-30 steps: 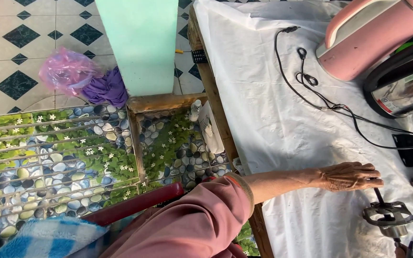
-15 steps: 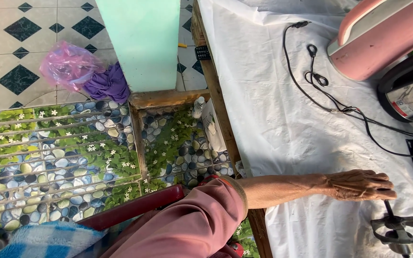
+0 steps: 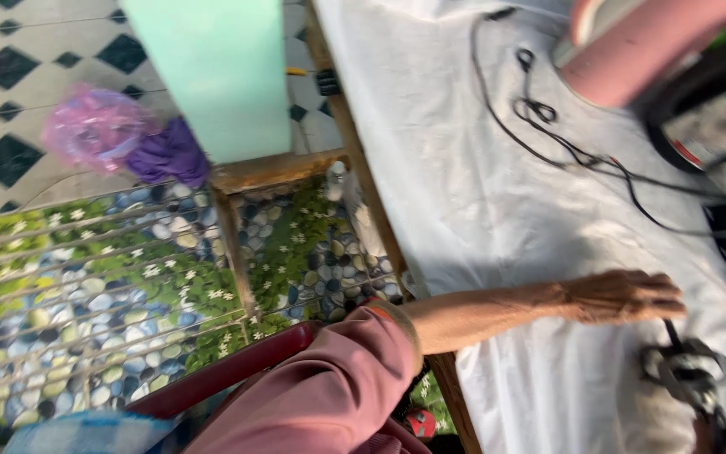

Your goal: Cleaning and maintaining a motor assembly using a brush on a workspace spread on the floor.

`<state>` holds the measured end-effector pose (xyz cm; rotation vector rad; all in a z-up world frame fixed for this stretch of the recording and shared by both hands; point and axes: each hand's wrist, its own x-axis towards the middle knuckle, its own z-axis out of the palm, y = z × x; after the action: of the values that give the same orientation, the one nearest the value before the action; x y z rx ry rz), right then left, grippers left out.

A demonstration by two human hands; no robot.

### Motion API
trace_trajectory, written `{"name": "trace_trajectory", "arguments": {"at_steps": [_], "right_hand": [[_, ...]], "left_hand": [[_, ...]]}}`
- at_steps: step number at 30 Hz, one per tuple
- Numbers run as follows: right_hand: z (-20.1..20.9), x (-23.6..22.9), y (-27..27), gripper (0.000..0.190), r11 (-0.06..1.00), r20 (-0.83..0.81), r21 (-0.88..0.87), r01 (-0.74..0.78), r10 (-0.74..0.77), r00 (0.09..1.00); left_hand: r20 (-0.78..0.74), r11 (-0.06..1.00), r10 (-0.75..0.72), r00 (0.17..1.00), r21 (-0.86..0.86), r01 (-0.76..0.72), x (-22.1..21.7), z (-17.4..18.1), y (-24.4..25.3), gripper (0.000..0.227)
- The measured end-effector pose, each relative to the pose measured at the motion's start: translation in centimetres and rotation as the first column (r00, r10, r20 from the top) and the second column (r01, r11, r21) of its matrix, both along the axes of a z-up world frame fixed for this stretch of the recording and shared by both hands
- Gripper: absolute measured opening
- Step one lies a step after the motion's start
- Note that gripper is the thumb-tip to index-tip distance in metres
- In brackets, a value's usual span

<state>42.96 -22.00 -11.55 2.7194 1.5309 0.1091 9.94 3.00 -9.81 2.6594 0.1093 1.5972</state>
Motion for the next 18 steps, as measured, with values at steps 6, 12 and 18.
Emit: {"name": "trace_trajectory", "arguments": {"at_steps": [6,12,18], "right_hand": [[11.1,-18.3,-4.2,0.035,0.962,0.131,0.264,-0.066,0.032,0.991],[22.2,-26.5,-6.2,0.030,0.759,0.084,0.643,-0.107,0.069,0.994],[25.3,-27.3,-6.2,0.047,0.459,-0.067,0.885,-0.074,0.284,0.957]], "left_hand": [[0.079,0.978,-0.198,0.977,-0.049,0.202,-4.5,3.5,-2.7,0.022],[0.007,0.980,-0.195,0.981,-0.047,0.195,-8.5,9.6,-4.4,0.011],[-0.060,1.000,0.001,0.998,0.014,0.000,-7.4,7.3,-3.2,0.003]]}}
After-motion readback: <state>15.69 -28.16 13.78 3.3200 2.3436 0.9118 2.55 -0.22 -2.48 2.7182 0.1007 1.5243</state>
